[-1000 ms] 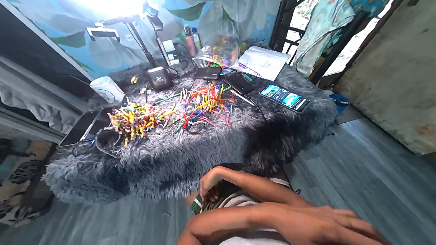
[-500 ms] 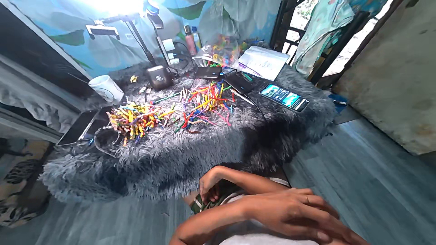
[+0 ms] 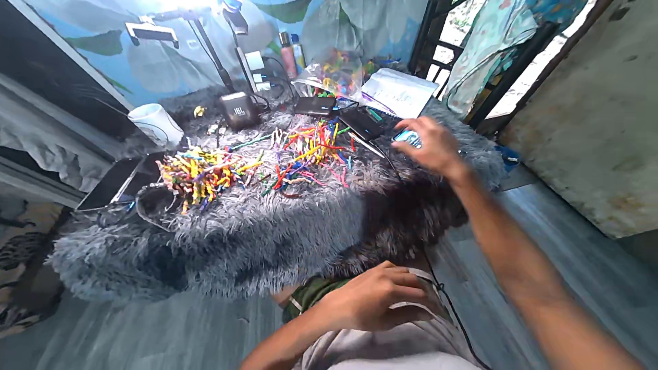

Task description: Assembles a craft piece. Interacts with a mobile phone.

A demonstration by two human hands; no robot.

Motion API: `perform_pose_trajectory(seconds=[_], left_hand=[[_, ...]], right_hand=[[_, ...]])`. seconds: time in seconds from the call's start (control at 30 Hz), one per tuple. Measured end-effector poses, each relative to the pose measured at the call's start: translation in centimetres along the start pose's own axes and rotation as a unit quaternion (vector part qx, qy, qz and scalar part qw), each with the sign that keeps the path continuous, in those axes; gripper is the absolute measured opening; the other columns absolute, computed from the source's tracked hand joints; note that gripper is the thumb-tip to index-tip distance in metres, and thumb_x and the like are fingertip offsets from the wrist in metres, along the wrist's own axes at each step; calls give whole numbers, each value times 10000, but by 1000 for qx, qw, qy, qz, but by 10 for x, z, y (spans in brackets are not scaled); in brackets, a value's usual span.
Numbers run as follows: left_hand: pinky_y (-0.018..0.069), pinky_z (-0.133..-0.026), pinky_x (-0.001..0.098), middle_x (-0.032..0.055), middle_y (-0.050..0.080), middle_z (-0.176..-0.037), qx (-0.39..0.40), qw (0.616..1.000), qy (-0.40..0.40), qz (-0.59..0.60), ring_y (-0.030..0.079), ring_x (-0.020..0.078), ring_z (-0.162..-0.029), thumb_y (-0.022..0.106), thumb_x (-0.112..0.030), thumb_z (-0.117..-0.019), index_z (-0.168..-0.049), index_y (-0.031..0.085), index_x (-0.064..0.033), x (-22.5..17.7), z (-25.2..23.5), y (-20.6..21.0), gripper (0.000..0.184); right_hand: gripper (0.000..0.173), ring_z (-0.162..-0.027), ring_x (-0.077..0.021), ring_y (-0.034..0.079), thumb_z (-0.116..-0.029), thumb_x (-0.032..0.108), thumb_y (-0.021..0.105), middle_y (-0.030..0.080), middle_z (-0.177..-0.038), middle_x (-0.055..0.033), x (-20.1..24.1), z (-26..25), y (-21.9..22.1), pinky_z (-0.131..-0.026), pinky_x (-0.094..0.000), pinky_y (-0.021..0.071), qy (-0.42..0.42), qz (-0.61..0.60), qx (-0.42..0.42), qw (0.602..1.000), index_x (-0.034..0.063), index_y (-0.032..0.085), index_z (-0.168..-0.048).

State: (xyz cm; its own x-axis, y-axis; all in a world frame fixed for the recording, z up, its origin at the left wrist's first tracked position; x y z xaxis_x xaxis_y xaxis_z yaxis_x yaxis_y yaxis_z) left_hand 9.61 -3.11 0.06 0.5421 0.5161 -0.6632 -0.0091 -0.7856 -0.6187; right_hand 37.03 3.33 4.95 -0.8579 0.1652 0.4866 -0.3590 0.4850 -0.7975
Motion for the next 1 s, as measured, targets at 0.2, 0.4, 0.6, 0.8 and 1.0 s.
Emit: perform_pose_trajectory(seconds=[0.2, 0.4, 0.6, 0.8, 1.0], left_hand=[[492, -928, 403, 134, 732, -1017, -14, 1000, 9, 22, 674, 242, -974, 622, -131, -1016, -1078, 767, -27, 1, -5, 2, 189], [500, -925, 406, 143, 733, -1029, -4, 999, -10, 40, 683, 242, -989, 609, -128, -1025, -1083, 765, -21, 2, 2, 5, 198], [505, -904, 409, 148, 732, -1011, -5, 999, -13, 48, 684, 249, -975, 598, -112, -1024, -1078, 764, -15, 6, 1, 9, 199], [508, -892, 406, 150, 734, -1001, 5, 999, -16, 49, 687, 250, -962, 600, -116, -1025, -1078, 767, -13, 6, 1, 11, 203], [509, -902, 412, 156, 733, -1007, 4, 998, -22, 50, 687, 259, -969, 599, -108, -1024, -1083, 764, -4, 8, 4, 12, 204]], right_hand=[[495, -1408, -489, 434, -1123, 385, 351, 479, -1514, -273, -105, -4, -1, -1127, -688, 316, 114, 40, 80, 989, 151, 506, -1530], [445, -1403, -485, 441, -1130, 286, 344, 493, -1505, -268, -102, -4, 5, -1131, -674, 313, 108, 30, 108, 988, 164, 521, -1520], [446, -1380, -493, 465, -1111, 220, 382, 502, -1498, -266, -102, -8, 4, -1103, -694, 333, 106, 57, 122, 985, 194, 493, -1542], [445, -1344, -518, 478, -1106, 227, 385, 512, -1468, -290, -100, -10, 5, -1061, -713, 350, 124, 75, 136, 980, 234, 505, -1534], [475, -1327, -551, 474, -1116, 251, 368, 491, -1464, -325, -94, -12, 4, -1049, -721, 356, 147, 88, 140, 975, 253, 418, -1588]])
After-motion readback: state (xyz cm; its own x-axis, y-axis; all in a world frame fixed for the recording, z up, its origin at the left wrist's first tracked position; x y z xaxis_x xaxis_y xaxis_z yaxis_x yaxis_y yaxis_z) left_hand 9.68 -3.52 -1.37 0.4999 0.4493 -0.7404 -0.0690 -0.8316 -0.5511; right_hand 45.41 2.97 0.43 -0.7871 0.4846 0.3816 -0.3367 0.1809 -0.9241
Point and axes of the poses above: each hand's wrist, its own z-axis away from the middle knuckle, its own y-axis out of the palm, x = y × z, the point moved 6 cm from there along -z, towards the middle knuckle
